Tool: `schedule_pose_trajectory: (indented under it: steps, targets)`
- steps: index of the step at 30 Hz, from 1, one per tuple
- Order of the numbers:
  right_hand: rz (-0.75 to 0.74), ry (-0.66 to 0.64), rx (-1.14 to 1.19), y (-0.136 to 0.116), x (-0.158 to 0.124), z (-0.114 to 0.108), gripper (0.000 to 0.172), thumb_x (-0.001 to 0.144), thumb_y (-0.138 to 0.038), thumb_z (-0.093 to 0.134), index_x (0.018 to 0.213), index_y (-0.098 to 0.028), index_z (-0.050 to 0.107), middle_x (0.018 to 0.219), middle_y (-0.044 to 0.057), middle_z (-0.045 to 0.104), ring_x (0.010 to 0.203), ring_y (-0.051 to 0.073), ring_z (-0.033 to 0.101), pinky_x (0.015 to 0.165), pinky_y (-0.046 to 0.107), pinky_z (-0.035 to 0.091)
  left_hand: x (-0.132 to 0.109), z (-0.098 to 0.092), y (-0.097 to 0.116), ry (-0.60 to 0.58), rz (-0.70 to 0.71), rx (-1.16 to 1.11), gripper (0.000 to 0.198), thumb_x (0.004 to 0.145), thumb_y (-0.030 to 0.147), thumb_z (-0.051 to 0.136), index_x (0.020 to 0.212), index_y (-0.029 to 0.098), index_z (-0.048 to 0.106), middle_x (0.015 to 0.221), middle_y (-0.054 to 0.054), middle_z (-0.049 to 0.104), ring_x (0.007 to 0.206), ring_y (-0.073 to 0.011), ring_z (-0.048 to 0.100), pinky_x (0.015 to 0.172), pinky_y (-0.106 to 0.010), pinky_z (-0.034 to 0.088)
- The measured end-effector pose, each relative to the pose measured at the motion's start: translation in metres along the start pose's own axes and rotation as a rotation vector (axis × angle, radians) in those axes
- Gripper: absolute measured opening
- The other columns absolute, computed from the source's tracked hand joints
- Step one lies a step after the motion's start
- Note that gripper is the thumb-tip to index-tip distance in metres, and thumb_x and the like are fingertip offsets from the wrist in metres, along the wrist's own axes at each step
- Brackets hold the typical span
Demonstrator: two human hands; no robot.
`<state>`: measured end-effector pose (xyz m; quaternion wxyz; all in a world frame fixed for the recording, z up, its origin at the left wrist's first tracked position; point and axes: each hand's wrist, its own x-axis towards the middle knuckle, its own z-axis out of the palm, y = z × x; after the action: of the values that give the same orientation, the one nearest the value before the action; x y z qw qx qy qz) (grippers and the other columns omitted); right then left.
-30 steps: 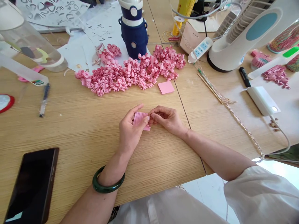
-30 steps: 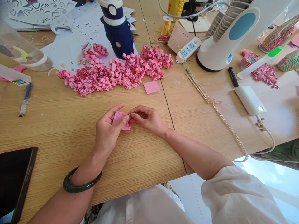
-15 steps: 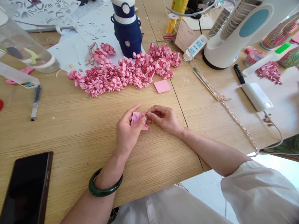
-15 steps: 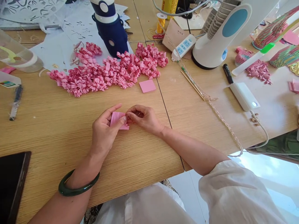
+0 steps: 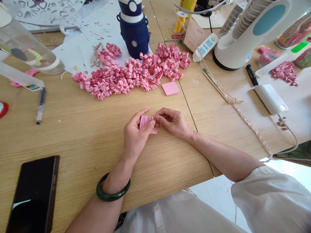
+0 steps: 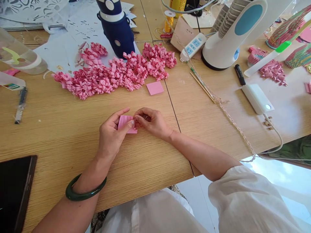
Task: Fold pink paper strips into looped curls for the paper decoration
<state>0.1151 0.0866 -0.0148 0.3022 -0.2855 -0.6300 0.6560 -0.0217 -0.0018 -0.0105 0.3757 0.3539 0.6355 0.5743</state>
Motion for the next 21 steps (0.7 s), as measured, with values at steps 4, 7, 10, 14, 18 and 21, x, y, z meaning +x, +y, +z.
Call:
schedule_pose_trajectory:
  steps: [4,7,10,14,18,21]
  targets:
    - [-0.021,0.005,0.004,-0.0015,-0.0001,-0.0010,0.042,0.086,-0.056,0.072,0.095,-0.016,0.065,0.078,0.001,0.069,0.067,0.010,0.065,0.064,0.023,0.054,0.0005,0.0001,-0.0012,0.046,0.019,-0.026,0.054,0.077,0.035,0.082,0.127,0.018,0.071,0.098,-0.005,0.075,0.077,-0.0165,0.070,0.067,-0.028,0.064]
    - [-0.036,-0.025,0.007,-0.0029,-0.0003,-0.0022,0.042,0.086,-0.055,0.073,0.098,-0.016,0.066,0.084,0.003,0.070,0.072,0.011,0.067,0.065,0.024,0.055,0.0009,0.0007,-0.0012,0.097,0.012,-0.066,0.053,0.075,0.036,0.084,0.124,0.019,0.072,0.099,-0.005,0.076,0.081,-0.0169,0.071,0.071,-0.027,0.064]
    - [-0.062,-0.019,-0.023,-0.0031,-0.0003,-0.0028,0.037,0.085,-0.051,0.074,0.094,-0.016,0.066,0.088,0.003,0.068,0.074,0.011,0.066,0.063,0.023,0.054,0.0011,0.0004,-0.0024,0.080,0.011,-0.066,0.052,0.075,0.036,0.084,0.124,0.020,0.072,0.100,-0.005,0.077,0.081,-0.0165,0.072,0.073,-0.028,0.063]
    - [-0.062,-0.012,-0.017,-0.0019,0.0002,-0.0026,0.028,0.088,-0.043,0.071,0.091,-0.016,0.064,0.086,0.002,0.065,0.071,0.010,0.063,0.062,0.023,0.054,0.0010,-0.0014,-0.0056,0.031,0.031,-0.038,0.047,0.079,0.037,0.081,0.122,0.020,0.074,0.109,-0.007,0.077,0.087,-0.0172,0.073,0.077,-0.027,0.062]
    - [-0.050,-0.021,-0.013,-0.0028,0.0001,-0.0025,0.024,0.091,-0.039,0.068,0.092,-0.016,0.062,0.082,0.001,0.065,0.072,0.011,0.064,0.064,0.024,0.054,0.0002,-0.0023,-0.0054,0.043,0.048,0.019,0.046,0.081,0.038,0.079,0.123,0.019,0.073,0.111,-0.008,0.077,0.093,-0.0199,0.074,0.081,-0.029,0.063]
    - [-0.049,-0.027,-0.050,-0.0057,-0.0005,-0.0025,0.021,0.090,-0.036,0.068,0.092,-0.016,0.063,0.085,0.002,0.065,0.072,0.011,0.062,0.063,0.024,0.053,-0.0004,-0.0017,-0.0038,0.064,0.069,0.028,0.047,0.081,0.037,0.080,0.124,0.019,0.072,0.109,-0.008,0.078,0.093,-0.0197,0.074,0.080,-0.028,0.062]
